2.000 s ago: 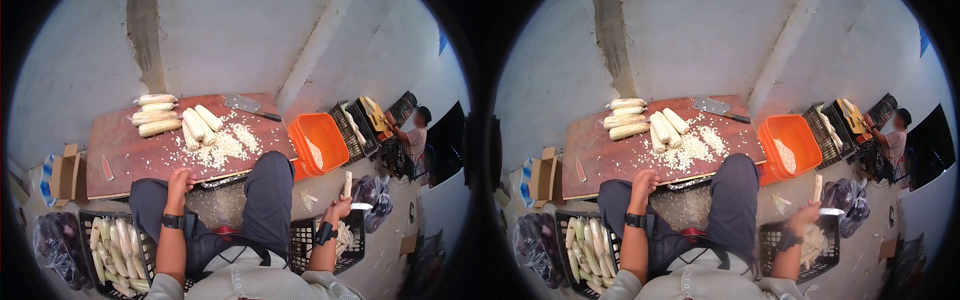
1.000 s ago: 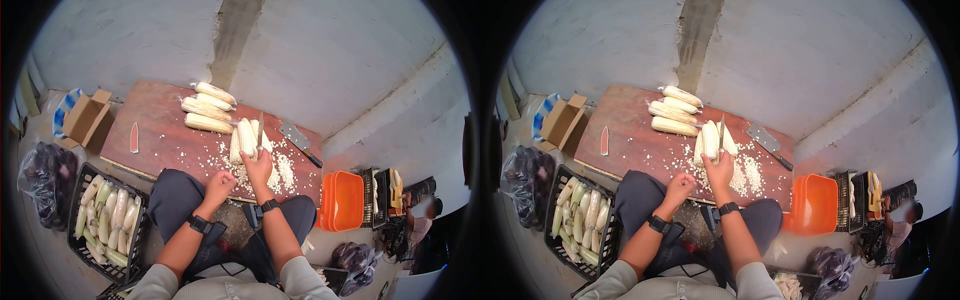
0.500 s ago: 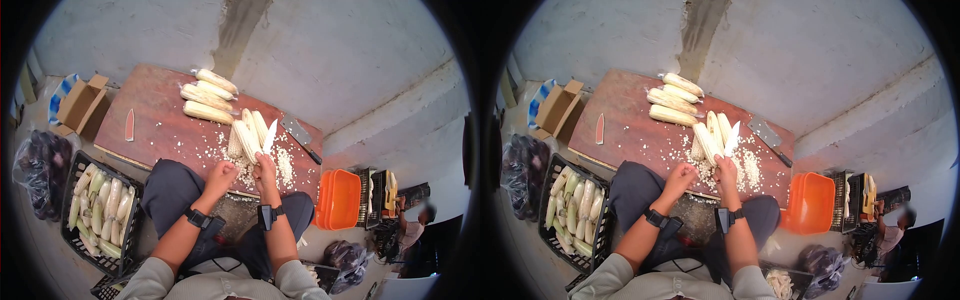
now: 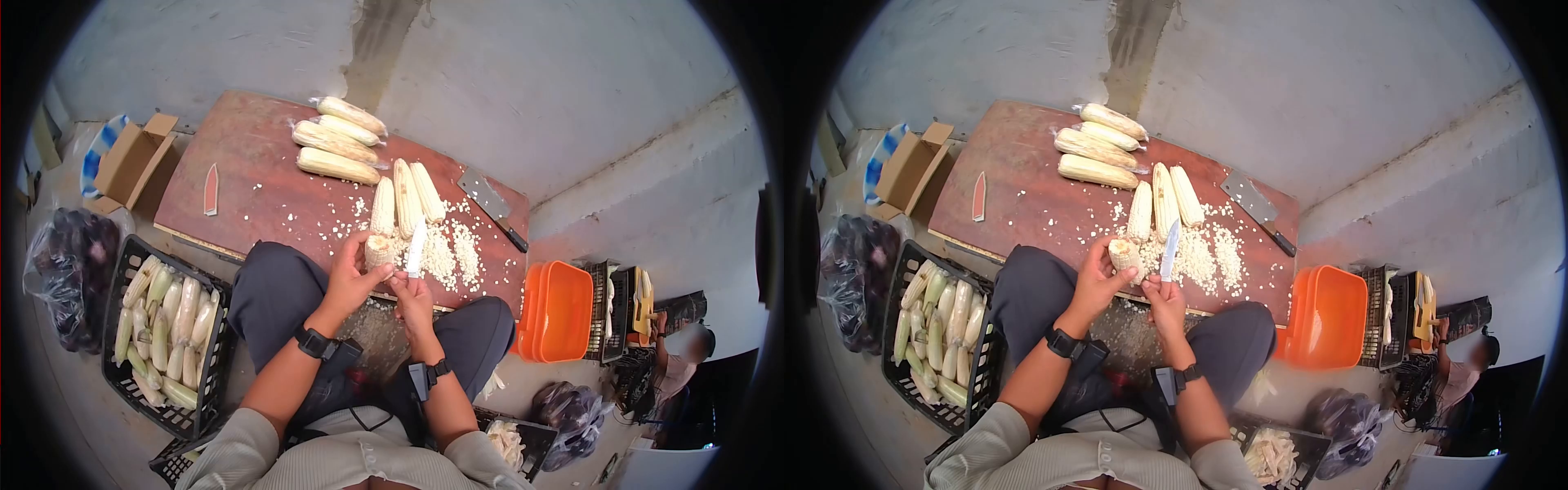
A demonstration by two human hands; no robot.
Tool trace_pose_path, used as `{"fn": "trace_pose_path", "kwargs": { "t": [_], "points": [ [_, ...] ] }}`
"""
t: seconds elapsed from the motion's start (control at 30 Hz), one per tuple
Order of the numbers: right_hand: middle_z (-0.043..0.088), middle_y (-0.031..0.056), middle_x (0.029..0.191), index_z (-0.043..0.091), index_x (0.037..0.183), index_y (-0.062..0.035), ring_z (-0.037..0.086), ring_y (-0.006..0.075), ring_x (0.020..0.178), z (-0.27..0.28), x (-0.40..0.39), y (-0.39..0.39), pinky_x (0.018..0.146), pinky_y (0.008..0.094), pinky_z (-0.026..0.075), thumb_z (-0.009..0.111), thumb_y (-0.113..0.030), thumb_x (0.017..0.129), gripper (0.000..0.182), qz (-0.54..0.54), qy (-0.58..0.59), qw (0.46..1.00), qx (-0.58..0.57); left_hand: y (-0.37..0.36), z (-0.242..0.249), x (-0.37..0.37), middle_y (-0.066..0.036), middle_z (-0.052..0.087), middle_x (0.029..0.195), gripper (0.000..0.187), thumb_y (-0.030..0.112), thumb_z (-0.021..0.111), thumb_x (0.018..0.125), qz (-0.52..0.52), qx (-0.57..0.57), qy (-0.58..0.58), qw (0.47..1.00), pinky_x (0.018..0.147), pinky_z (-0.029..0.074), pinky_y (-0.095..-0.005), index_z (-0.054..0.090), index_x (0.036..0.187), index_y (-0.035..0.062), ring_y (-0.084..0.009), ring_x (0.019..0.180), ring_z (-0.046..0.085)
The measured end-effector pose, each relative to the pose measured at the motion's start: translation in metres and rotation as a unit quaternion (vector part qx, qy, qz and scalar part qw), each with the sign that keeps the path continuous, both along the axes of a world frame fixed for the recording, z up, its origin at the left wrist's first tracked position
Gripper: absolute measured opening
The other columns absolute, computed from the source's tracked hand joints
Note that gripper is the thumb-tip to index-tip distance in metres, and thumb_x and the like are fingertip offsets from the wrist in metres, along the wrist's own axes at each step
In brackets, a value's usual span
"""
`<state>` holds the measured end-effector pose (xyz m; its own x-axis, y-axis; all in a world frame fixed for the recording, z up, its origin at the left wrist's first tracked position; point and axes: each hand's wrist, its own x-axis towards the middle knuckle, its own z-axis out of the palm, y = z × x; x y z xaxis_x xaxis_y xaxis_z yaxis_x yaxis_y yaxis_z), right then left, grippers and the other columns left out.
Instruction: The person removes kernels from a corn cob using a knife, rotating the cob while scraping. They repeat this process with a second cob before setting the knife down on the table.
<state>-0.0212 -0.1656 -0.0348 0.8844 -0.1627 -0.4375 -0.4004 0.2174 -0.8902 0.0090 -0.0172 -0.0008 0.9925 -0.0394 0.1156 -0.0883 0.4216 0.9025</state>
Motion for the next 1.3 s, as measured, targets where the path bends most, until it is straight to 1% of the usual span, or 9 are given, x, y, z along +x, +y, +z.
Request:
{"fn": "trace_pose_path", "kwargs": {
  "t": [0.1, 0.2, 0.33, 0.47, 0.77, 0.83, 0.9, 1.07, 1.3],
  "points": [
    [0.063, 0.0028, 0.081, 0.057, 0.110, 0.0008, 0.057, 0.0076, 0.061, -0.011, -0.005, -0.007, 0.051, 0.0214, 0.042, 0.066, -0.015, 0.087, 0.029, 0.011, -0.012, 0.997, -0.077, 0.000, 0.000, -0.002, -0.011, 0.055, 0.117, 0.053, 0.002, 0.069, 0.083, 0.025, 0.007, 0.003, 1.000, 0.092, 0.045, -0.0306, 0.041, 0.127, 0.0001, -0.0167, 0.108, 0.055],
    [0.066, 0.0093, 0.081, 0.057, 0.113, 0.0007, 0.063, 0.0164, 0.071, -0.019, -0.019, -0.011, 0.060, 0.0284, 0.047, 0.063, -0.018, 0.089, 0.031, 0.091, -0.078, 0.936, -0.331, 0.003, -0.004, 0.001, -0.011, 0.055, 0.117, 0.048, 0.007, 0.065, 0.088, 0.064, 0.018, 0.008, 0.998, 0.091, 0.045, -0.0307, 0.040, 0.128, -0.0001, -0.0163, 0.107, 0.055],
    [0.065, 0.0189, 0.085, 0.058, 0.114, -0.0049, 0.065, 0.0335, 0.078, -0.003, -0.028, -0.002, 0.069, 0.0389, 0.050, 0.056, -0.028, 0.091, 0.032, 0.138, -0.142, 0.902, -0.384, 0.013, 0.001, 0.006, -0.011, 0.055, 0.116, 0.039, 0.017, 0.054, 0.097, 0.129, -0.080, 0.057, 0.987, 0.089, 0.046, -0.0312, 0.039, 0.129, -0.0001, -0.0158, 0.104, 0.056],
    [0.066, 0.0189, 0.087, 0.059, 0.109, -0.0052, 0.065, 0.0343, 0.079, -0.015, -0.022, 0.004, 0.070, 0.0415, 0.051, 0.056, -0.029, 0.092, 0.029, 0.194, -0.186, 0.885, -0.380, 0.017, 0.003, 0.010, -0.010, 0.056, 0.113, 0.037, 0.022, 0.047, 0.100, 0.158, -0.098, 0.069, 0.980, 0.087, 0.048, -0.0314, 0.039, 0.129, 0.0012, -0.0167, 0.101, 0.058],
    [0.065, 0.0184, 0.079, 0.060, 0.091, -0.0055, 0.063, 0.0371, 0.075, -0.016, -0.003, -0.042, 0.066, 0.0466, 0.049, 0.059, -0.025, 0.087, 0.020, 0.209, -0.089, 0.769, -0.597, 0.019, -0.002, 0.012, -0.012, 0.058, 0.106, 0.036, 0.032, 0.045, 0.100, 0.104, -0.118, 0.149, 0.976, 0.082, 0.050, -0.0331, 0.043, 0.123, 0.0031, -0.0212, 0.096, 0.061],
    [0.065, 0.0178, 0.079, 0.062, 0.089, -0.0054, 0.063, 0.0360, 0.077, -0.007, 0.003, -0.059, 0.067, 0.0463, 0.049, 0.059, -0.025, 0.087, 0.020, 0.163, -0.135, 0.757, -0.618, 0.019, -0.004, 0.013, -0.013, 0.059, 0.106, 0.036, 0.033, 0.045, 0.100, 0.100, -0.115, 0.142, 0.978, 0.082, 0.050, -0.0338, 0.044, 0.121, 0.0032, -0.0216, 0.095, 0.061],
    [0.064, 0.0124, 0.083, 0.066, 0.091, -0.0081, 0.062, 0.0315, 0.082, 0.009, 0.006, -0.070, 0.071, 0.0436, 0.048, 0.059, -0.024, 0.087, 0.018, 0.186, -0.047, 0.777, -0.600, 0.018, -0.007, 0.013, -0.014, 0.059, 0.104, 0.036, 0.033, 0.046, 0.100, 0.092, -0.114, 0.143, 0.979, 0.082, 0.050, -0.0345, 0.044, 0.120, 0.0030, -0.0225, 0.094, 0.061],
    [0.064, 0.0146, 0.083, 0.063, 0.093, -0.0077, 0.062, 0.0360, 0.078, -0.003, -0.007, -0.071, 0.070, 0.0450, 0.048, 0.062, -0.021, 0.085, 0.016, 0.155, -0.194, 0.827, -0.504, 0.018, -0.009, 0.012, -0.015, 0.060, 0.100, 0.041, 0.040, 0.047, 0.098, 0.073, -0.118, 0.166, 0.976, 0.080, 0.052, -0.0367, 0.045, 0.117, 0.0028, -0.0250, 0.092, 0.062],
    [0.064, 0.0169, 0.085, 0.061, 0.096, -0.0078, 0.062, 0.0363, 0.082, -0.013, -0.022, -0.065, 0.070, 0.0466, 0.048, 0.059, -0.019, 0.085, 0.015, 0.230, -0.115, 0.818, -0.515, 0.023, -0.007, 0.012, -0.015, 0.060, 0.091, 0.054, 0.054, 0.038, 0.097, -0.012, -0.204, 0.223, 0.953, 0.074, 0.053, -0.0401, 0.050, 0.111, 0.0030, -0.0256, 0.081, 0.060]
  ]
}}
